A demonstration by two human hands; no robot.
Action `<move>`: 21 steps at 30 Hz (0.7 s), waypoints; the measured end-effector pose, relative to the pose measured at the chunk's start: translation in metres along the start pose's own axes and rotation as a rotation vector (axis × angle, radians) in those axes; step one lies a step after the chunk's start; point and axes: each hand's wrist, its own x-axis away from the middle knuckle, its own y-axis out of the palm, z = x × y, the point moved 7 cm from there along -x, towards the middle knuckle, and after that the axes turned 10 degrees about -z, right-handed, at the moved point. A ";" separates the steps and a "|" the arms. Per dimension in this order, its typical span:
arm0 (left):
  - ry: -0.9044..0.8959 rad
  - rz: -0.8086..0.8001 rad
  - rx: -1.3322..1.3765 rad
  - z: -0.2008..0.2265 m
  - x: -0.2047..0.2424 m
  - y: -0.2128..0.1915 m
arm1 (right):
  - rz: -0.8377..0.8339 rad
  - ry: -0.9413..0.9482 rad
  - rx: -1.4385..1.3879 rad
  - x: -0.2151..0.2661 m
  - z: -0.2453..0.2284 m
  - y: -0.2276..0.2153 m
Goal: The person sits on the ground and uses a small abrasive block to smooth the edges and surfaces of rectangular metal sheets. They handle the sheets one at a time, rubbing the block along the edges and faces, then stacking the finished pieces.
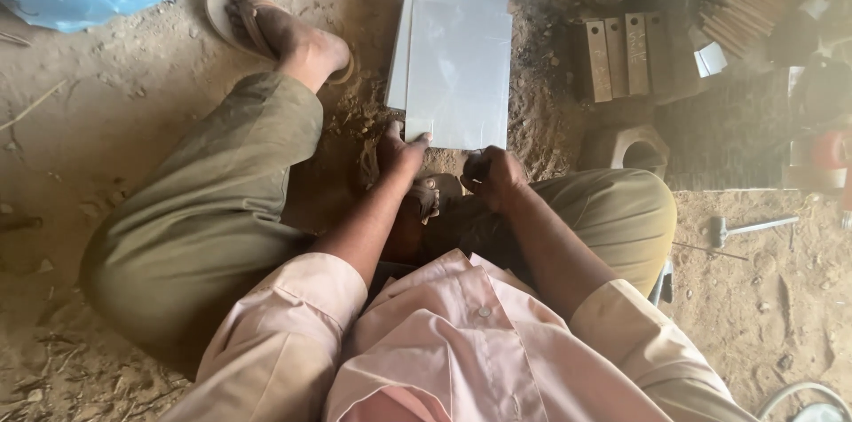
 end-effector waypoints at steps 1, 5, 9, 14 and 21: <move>-0.040 -0.011 0.098 -0.003 0.002 0.002 | -0.001 -0.018 -0.031 -0.005 0.003 -0.003; -0.096 0.000 0.252 -0.001 0.013 -0.001 | 0.053 0.048 0.148 -0.014 0.021 0.004; -0.122 0.036 0.164 0.017 0.034 0.002 | 0.061 0.094 0.184 0.000 0.026 0.022; -0.013 0.058 0.076 0.042 0.052 0.004 | 0.080 0.073 0.142 0.013 0.011 0.030; 0.118 -0.011 0.105 0.064 0.066 0.008 | 0.032 -0.045 0.075 0.013 0.008 0.028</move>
